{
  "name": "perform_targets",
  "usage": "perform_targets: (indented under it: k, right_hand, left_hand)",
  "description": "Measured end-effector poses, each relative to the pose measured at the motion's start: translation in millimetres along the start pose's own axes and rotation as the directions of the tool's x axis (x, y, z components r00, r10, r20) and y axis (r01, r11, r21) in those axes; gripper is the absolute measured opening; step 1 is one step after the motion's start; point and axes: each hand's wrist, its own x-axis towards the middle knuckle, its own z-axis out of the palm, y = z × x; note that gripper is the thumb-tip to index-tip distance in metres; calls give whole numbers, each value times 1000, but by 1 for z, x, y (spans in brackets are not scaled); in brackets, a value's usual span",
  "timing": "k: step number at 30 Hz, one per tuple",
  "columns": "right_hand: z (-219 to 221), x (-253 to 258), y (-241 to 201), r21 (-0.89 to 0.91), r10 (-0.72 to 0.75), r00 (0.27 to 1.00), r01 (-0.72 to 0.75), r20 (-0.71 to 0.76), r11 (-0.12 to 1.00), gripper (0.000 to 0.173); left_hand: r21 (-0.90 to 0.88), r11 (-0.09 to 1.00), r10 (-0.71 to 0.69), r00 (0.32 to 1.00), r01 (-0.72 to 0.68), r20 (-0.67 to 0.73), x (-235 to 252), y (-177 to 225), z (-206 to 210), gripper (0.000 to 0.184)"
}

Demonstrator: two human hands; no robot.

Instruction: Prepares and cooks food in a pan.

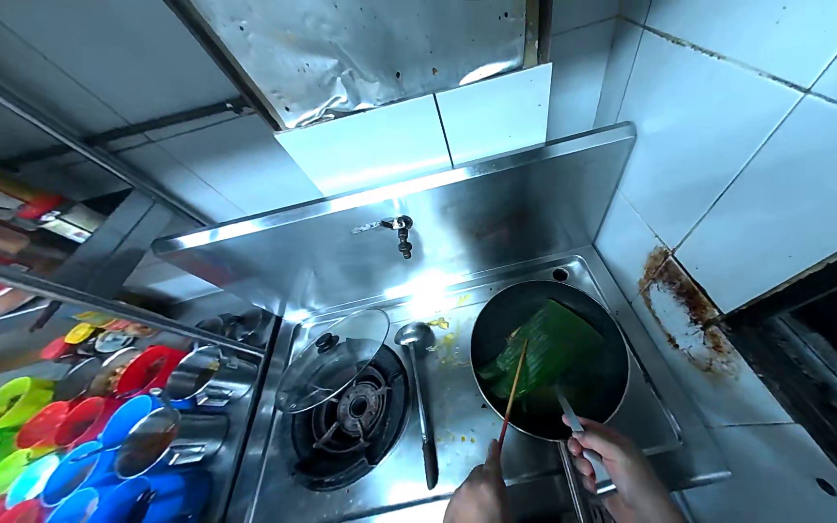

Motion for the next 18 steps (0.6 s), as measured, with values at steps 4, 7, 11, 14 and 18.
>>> perform_targets:
  k: [4,7,11,14,18]
  right_hand:
    - [-3,-32,-34,-224,-116,987,90,-110,970,26]
    - [10,-46,-69,-601,-170,961,5,-217,799,25]
    - [32,-41,-79,-953,-238,939,-192,-247,233,32]
    - [52,-33,-59,-954,-248,935,-283,-253,-95,41]
    - [59,-21,-18,-936,-261,934,-296,-242,-189,45]
  left_hand:
    - [-201,974,119,992,-108,45,-1,24,7,52]
    - [-500,847,217,976,-180,18,8,42,17,49]
    - [-814,564,219,975,-142,-18,27,43,39,42]
    - [-925,376,204,979,-57,22,42,28,64,39]
    - [-941,338,191,980,-11,57,48,4,72,37]
